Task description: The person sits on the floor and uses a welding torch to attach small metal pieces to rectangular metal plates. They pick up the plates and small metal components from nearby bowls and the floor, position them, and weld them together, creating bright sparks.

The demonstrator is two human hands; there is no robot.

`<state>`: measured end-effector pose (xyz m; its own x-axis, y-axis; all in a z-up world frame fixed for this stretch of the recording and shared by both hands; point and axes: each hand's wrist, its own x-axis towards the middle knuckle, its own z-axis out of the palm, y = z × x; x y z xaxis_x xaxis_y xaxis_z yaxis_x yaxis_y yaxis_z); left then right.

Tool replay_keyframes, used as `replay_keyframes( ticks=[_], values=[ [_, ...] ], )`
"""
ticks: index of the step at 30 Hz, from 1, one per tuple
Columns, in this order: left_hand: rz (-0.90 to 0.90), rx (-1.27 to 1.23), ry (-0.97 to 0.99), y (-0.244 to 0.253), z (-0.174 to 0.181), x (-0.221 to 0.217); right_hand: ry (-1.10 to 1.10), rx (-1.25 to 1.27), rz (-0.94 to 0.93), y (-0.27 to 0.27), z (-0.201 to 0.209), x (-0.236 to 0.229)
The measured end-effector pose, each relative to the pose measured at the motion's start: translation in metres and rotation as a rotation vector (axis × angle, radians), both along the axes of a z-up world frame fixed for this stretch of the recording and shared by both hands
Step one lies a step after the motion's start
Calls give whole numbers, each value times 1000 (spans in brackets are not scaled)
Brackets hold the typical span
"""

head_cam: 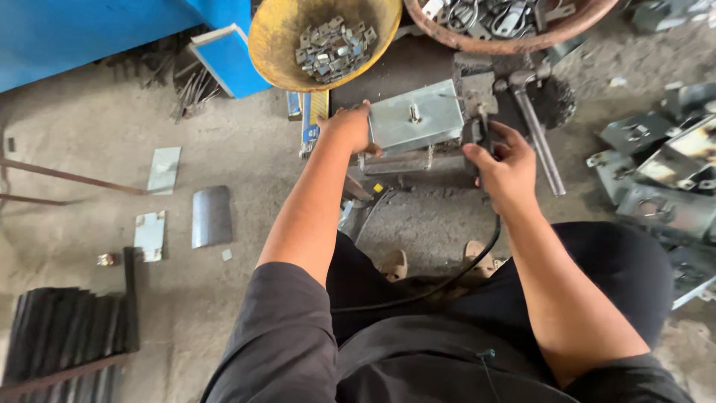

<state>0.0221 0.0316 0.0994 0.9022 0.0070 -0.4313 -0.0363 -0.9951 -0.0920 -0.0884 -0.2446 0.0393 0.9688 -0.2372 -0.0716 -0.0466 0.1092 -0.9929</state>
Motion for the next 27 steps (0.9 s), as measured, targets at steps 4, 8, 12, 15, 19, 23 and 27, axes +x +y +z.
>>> replay_keyframes(
  ticks=[4, 8, 12, 15, 19, 23, 27],
  values=[
    [-16, 30, -13, -2, 0, -2, 25, -32, 103, 15, -16, -1],
    [48, 83, 34, -2, 5, -1, -180, -59, 136, 19, -19, 10],
    [25, 91, 1, -3, 5, -2, -65, -170, 165, 22, -14, 6],
    [5, 124, 0, -3, 5, -2, -55, -207, 181, 22, -3, 3],
    [5, 166, 23, -7, 6, 2, -64, -259, 188, 19, 5, 1],
    [-24, 172, -4, -8, 6, 2, -76, -203, 203, 18, 3, 0],
    [-30, 206, 5, -10, 5, 3, -22, -152, 205, 18, -2, 4]
  ],
)
